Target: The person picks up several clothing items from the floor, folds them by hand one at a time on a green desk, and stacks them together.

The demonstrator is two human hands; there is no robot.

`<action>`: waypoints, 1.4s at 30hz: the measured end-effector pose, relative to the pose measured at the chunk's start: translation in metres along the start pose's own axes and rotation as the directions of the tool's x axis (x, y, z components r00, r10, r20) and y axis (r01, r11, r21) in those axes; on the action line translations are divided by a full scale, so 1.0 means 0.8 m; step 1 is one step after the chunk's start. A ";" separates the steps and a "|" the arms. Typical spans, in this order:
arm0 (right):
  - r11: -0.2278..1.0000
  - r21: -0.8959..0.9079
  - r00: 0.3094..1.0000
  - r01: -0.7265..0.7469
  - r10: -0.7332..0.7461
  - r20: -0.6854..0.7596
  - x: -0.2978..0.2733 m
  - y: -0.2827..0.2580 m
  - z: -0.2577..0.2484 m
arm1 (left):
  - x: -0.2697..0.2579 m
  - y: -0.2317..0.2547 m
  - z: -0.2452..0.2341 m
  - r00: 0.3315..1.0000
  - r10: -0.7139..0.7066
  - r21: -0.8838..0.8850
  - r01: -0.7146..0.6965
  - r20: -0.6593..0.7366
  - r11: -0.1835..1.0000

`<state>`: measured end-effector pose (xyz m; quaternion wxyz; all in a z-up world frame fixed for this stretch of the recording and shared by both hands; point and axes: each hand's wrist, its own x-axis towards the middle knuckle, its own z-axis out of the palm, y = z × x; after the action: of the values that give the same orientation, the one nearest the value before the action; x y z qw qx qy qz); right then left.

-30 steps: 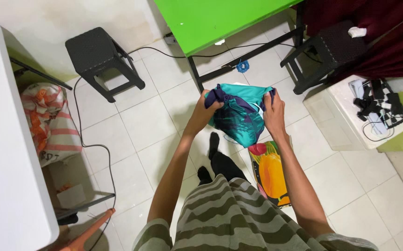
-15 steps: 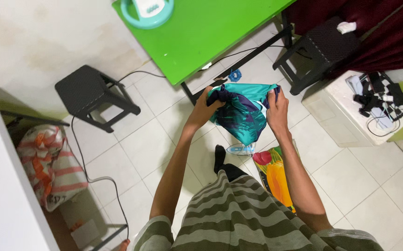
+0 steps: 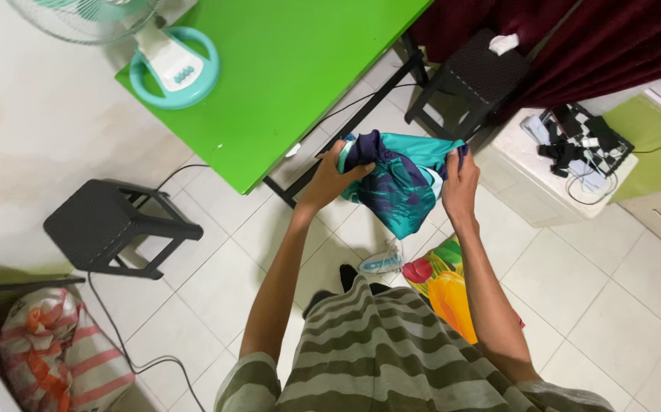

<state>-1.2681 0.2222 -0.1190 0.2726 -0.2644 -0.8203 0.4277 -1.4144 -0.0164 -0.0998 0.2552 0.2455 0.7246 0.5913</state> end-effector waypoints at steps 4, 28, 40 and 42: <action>0.999 -0.008 0.999 -0.038 0.038 -0.020 0.009 0.015 -0.008 | 0.029 -0.008 0.014 0.999 0.038 0.024 -0.039 0.034 0.999; 0.986 -0.061 0.982 -0.156 0.149 -0.114 0.225 0.062 0.018 | 0.328 -0.043 0.024 0.994 -0.039 0.071 0.031 0.105 0.997; 0.994 -0.066 0.994 -0.089 0.084 -0.072 0.386 0.073 0.070 | 0.472 -0.013 -0.029 0.996 -0.016 0.038 0.013 0.093 0.999; 0.992 -0.083 0.994 -0.099 0.094 -0.064 0.411 0.069 0.079 | 0.501 -0.028 -0.033 0.998 -0.037 0.108 0.032 0.049 0.994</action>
<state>-1.5336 0.4336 -0.1236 0.2646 -0.3280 -0.8155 0.3966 -1.7337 0.2238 -0.1493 0.2702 0.2613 0.7525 0.5408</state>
